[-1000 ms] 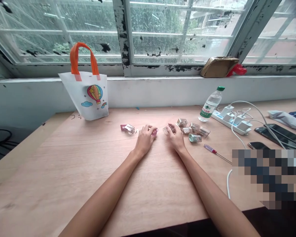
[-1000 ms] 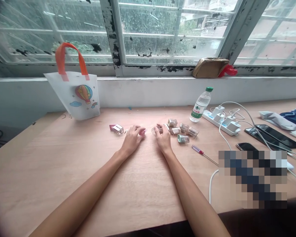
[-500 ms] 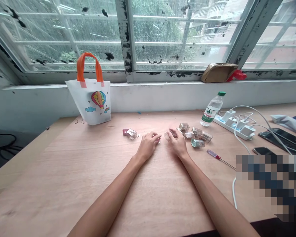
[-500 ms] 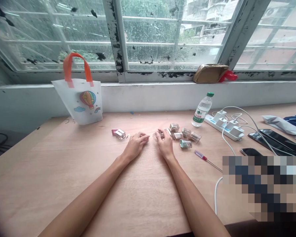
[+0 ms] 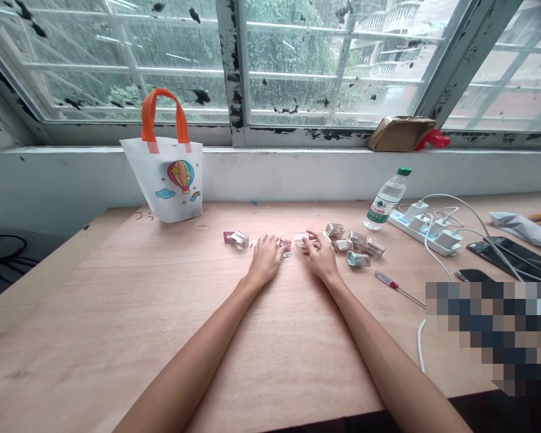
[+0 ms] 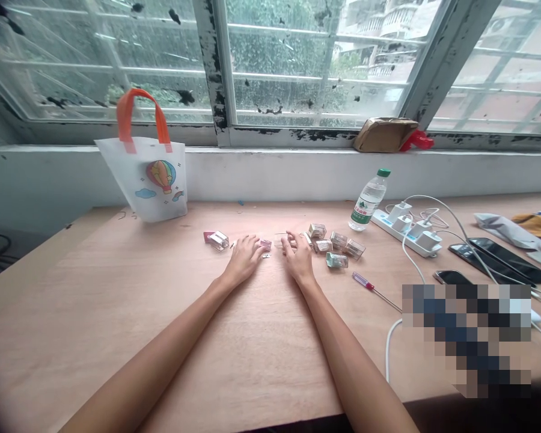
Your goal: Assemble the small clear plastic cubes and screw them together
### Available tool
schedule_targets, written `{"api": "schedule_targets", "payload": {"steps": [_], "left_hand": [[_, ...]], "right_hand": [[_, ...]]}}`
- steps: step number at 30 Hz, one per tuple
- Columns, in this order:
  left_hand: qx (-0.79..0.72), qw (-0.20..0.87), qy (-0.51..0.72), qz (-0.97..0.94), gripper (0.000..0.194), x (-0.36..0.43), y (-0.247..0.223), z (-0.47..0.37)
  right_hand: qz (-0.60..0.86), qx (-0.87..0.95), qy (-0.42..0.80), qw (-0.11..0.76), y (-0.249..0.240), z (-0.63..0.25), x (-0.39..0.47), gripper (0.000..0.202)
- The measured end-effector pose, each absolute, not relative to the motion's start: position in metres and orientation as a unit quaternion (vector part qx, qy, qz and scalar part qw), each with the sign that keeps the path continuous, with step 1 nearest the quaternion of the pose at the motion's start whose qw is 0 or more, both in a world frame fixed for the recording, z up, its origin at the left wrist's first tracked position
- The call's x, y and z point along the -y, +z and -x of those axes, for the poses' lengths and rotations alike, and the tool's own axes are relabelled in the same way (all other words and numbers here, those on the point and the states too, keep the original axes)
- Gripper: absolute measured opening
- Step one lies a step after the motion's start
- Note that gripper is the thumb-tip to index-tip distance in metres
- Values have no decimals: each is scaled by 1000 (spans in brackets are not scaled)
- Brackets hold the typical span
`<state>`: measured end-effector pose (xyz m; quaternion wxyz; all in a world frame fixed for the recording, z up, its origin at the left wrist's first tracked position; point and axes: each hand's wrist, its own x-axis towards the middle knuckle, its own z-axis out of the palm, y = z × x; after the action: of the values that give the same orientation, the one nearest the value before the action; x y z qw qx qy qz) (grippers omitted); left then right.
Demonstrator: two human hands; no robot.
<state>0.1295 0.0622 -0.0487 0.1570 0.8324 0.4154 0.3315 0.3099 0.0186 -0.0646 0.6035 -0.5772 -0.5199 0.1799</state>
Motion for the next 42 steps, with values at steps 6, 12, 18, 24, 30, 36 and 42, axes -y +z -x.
{"api": "schedule_targets", "payload": {"steps": [6, 12, 18, 24, 30, 36, 42], "left_hand": [[-458, 128, 320, -820, 25, -62, -49, -128], [-466, 123, 343, -806, 26, -58, -46, -128], [-451, 124, 382, -797, 32, -51, -40, -126], [-425, 114, 440, -783, 22, -43, -28, -126], [-379, 232, 413, -795, 50, -41, -15, -91], [-347, 310, 309, -829, 53, -31, -18, -31], [-323, 401, 273, -813, 51, -26, -14, -20]], "right_hand": [[610, 539, 129, 567, -68, -304, -29, 59], [629, 564, 8, 535, -54, -315, -19, 43], [709, 543, -100, 440, -55, -341, -10, 43], [653, 544, -92, 518, -41, -329, -4, 52], [444, 736, 62, 506, -33, -269, 9, 51], [379, 751, 183, 509, -49, -231, 6, 45], [365, 663, 421, 500, -45, -238, 13, 46]]}}
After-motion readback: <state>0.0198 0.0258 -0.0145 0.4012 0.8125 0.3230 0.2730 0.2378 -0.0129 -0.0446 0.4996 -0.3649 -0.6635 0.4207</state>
